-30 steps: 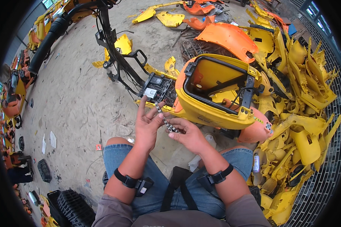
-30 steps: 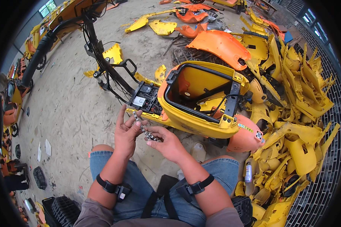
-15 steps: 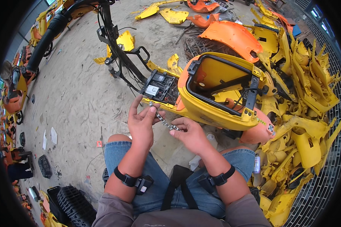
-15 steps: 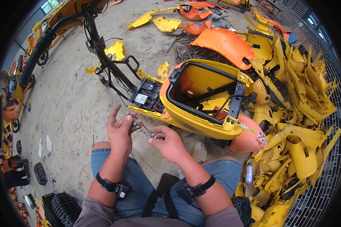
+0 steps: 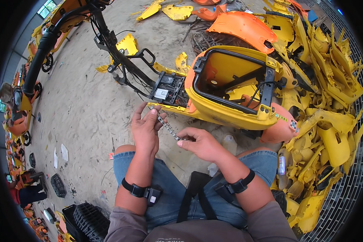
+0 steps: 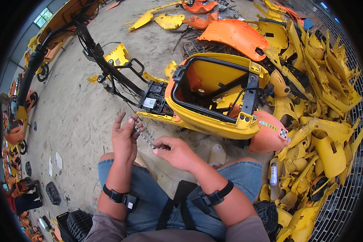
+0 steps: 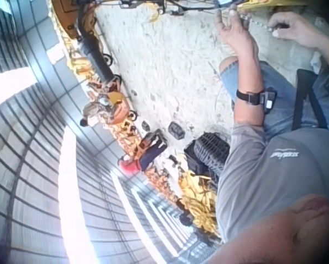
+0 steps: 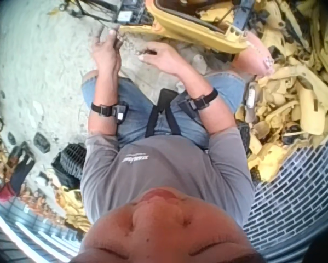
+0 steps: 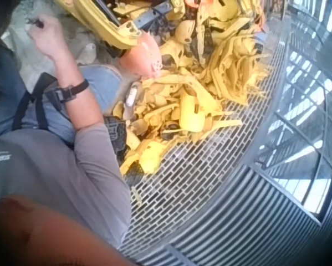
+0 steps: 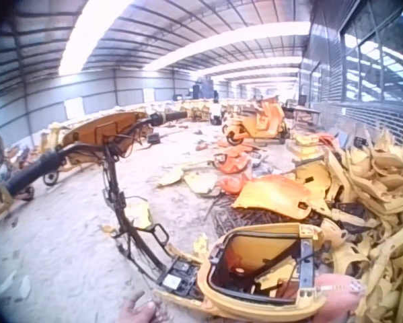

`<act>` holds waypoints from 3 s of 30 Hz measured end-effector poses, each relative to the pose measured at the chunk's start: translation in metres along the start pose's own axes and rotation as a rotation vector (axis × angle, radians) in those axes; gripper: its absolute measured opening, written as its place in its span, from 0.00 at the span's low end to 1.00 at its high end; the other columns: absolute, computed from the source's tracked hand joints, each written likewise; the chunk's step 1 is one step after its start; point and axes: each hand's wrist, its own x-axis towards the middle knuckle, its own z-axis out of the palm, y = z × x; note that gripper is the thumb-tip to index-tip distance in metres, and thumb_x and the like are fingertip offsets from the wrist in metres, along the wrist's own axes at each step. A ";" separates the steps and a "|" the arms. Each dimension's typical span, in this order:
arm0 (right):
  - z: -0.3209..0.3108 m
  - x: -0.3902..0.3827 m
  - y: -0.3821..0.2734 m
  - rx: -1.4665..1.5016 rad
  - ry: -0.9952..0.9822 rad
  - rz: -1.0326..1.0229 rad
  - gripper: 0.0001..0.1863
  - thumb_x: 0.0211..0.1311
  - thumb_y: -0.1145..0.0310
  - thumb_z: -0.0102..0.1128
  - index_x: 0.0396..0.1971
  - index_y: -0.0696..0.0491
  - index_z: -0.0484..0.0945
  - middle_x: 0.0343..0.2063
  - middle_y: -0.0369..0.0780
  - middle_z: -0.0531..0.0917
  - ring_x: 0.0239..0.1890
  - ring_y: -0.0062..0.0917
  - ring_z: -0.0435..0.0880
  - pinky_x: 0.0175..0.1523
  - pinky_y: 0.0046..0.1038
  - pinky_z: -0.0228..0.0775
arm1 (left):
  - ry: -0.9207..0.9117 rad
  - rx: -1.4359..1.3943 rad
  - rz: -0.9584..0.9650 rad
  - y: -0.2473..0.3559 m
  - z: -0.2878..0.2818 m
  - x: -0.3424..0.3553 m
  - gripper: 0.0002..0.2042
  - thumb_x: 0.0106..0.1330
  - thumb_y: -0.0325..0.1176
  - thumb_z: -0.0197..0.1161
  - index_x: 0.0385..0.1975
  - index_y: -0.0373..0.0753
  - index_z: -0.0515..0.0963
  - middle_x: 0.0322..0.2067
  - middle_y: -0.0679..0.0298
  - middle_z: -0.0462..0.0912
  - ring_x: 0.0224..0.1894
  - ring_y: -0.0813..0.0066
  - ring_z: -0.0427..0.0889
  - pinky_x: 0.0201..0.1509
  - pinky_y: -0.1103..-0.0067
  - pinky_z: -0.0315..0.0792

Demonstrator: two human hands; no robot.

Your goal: The person handles a metal drive chain by hand and uses a small tool to adjust a link before positioning it onto the chassis of a yellow electric scooter while sitting on the floor.

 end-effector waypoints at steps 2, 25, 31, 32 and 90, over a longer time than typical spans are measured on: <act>-0.001 -0.001 -0.005 0.016 -0.001 -0.007 0.16 0.62 0.66 0.67 0.46 0.59 0.81 0.37 0.38 0.84 0.40 0.20 0.79 0.47 0.25 0.73 | 0.014 -0.038 -0.056 -0.002 -0.002 0.003 0.25 0.71 0.27 0.60 0.65 0.36 0.60 0.47 0.53 0.82 0.41 0.69 0.85 0.44 0.74 0.82; -0.011 0.014 0.010 0.648 0.016 0.105 0.30 0.76 0.48 0.44 0.67 0.52 0.62 0.50 0.40 0.79 0.50 0.26 0.78 0.54 0.29 0.68 | -0.423 -0.053 -0.272 -0.018 0.002 0.006 0.31 0.76 0.46 0.48 0.70 0.36 0.46 0.56 0.42 0.73 0.56 0.55 0.78 0.61 0.65 0.73; -0.012 0.013 0.008 0.525 0.104 -0.064 0.29 0.75 0.55 0.46 0.68 0.56 0.59 0.49 0.46 0.79 0.51 0.30 0.79 0.59 0.33 0.67 | -0.304 -0.065 -0.266 -0.022 0.003 0.008 0.25 0.75 0.40 0.48 0.66 0.33 0.54 0.53 0.45 0.76 0.55 0.58 0.78 0.62 0.66 0.72; -0.015 0.011 0.008 0.500 0.103 -0.099 0.29 0.75 0.57 0.46 0.68 0.57 0.59 0.49 0.47 0.80 0.52 0.31 0.79 0.59 0.34 0.67 | -0.298 -0.099 -0.287 -0.021 0.005 0.005 0.24 0.73 0.36 0.48 0.65 0.33 0.57 0.51 0.49 0.78 0.51 0.62 0.80 0.57 0.70 0.74; -0.076 -0.164 -0.190 0.812 0.328 -0.196 0.23 0.63 0.63 0.56 0.56 0.57 0.71 0.37 0.45 0.81 0.41 0.34 0.83 0.51 0.38 0.76 | -1.288 -0.565 -0.579 -0.018 0.030 -0.046 0.27 0.72 0.50 0.52 0.58 0.32 0.70 0.43 0.52 0.83 0.51 0.65 0.79 0.62 0.73 0.66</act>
